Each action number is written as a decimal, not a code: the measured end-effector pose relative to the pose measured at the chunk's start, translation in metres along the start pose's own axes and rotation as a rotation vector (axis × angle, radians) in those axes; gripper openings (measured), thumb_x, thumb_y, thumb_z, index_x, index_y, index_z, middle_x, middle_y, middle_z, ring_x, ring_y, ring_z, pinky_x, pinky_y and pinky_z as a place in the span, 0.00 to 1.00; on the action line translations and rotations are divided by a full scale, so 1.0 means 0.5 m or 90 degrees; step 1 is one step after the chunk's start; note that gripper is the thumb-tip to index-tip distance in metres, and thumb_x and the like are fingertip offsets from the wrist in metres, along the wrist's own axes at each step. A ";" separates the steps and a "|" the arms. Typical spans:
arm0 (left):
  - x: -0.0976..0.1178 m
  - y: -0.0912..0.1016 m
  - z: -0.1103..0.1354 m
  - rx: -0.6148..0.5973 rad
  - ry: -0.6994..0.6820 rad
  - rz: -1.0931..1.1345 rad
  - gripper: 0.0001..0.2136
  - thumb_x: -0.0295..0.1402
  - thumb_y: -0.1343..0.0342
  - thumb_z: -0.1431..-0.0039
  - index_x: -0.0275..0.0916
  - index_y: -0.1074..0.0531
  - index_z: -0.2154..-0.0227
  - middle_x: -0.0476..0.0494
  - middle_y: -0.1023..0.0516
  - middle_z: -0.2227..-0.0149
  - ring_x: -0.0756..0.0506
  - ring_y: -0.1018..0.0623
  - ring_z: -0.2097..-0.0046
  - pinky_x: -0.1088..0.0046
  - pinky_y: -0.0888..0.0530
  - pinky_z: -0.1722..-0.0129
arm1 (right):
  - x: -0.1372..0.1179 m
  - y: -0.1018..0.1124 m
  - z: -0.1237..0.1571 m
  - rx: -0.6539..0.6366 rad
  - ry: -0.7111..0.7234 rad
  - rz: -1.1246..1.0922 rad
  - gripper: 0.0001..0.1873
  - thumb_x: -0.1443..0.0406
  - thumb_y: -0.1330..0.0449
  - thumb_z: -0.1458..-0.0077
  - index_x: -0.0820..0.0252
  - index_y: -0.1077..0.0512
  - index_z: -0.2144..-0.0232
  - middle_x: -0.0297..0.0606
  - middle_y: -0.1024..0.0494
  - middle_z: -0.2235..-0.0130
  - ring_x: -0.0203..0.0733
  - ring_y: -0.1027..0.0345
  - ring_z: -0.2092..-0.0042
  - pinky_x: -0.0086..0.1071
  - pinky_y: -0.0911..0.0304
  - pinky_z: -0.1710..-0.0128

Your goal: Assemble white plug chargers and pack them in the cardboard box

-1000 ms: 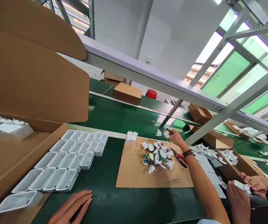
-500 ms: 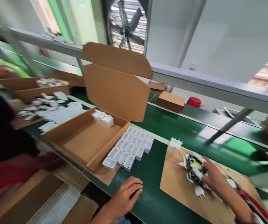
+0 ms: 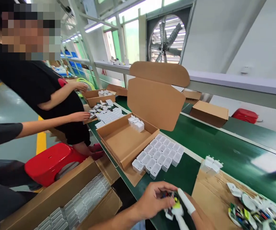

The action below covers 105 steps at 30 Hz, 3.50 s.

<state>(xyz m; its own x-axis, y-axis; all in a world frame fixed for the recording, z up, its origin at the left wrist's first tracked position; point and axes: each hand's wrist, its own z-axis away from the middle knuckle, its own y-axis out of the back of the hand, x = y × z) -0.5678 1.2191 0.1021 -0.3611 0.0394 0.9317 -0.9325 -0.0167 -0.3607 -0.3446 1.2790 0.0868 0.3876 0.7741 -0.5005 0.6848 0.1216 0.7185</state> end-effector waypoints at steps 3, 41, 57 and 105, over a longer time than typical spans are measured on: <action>0.007 -0.006 0.010 0.133 0.004 0.064 0.27 0.50 0.21 0.58 0.36 0.15 0.60 0.39 0.13 0.61 0.44 0.17 0.61 0.70 0.21 0.56 | -0.053 0.002 0.006 0.030 -0.056 -0.055 0.31 0.65 0.45 0.32 0.47 0.35 0.29 0.42 0.19 0.41 0.51 0.21 0.41 0.43 0.23 0.41; 0.010 0.091 0.021 -0.176 -0.237 -0.743 0.07 0.30 0.43 0.29 0.45 0.26 0.51 0.39 0.29 0.33 0.39 0.23 0.35 0.60 0.22 0.39 | 0.002 0.062 0.160 -0.030 -0.379 0.077 0.36 0.63 0.43 0.33 0.52 0.45 0.26 0.48 0.27 0.36 0.55 0.32 0.35 0.52 0.31 0.36; -0.043 0.094 -0.007 -0.133 -0.107 -0.567 0.34 0.33 0.38 0.33 0.50 0.44 0.28 0.39 0.28 0.32 0.38 0.24 0.34 0.57 0.25 0.35 | -0.038 0.066 0.116 0.074 -0.337 0.006 0.31 0.64 0.38 0.34 0.57 0.36 0.32 0.47 0.18 0.47 0.46 0.18 0.52 0.38 0.20 0.53; -0.074 0.086 0.000 -0.116 -0.332 -0.581 0.32 0.24 0.44 0.32 0.45 0.45 0.28 0.34 0.26 0.36 0.36 0.27 0.35 0.52 0.24 0.37 | -0.124 0.002 -0.004 -0.030 -0.153 0.030 0.40 0.71 0.41 0.33 0.53 0.50 0.25 0.51 0.22 0.46 0.49 0.24 0.51 0.42 0.21 0.55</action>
<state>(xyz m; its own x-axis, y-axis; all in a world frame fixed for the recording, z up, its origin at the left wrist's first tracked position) -0.5943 1.2168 0.0520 0.4799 -0.4711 0.7401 -0.8512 -0.0459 0.5228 -0.3694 1.2327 0.1193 0.5573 0.6106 -0.5626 0.6352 0.1229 0.7625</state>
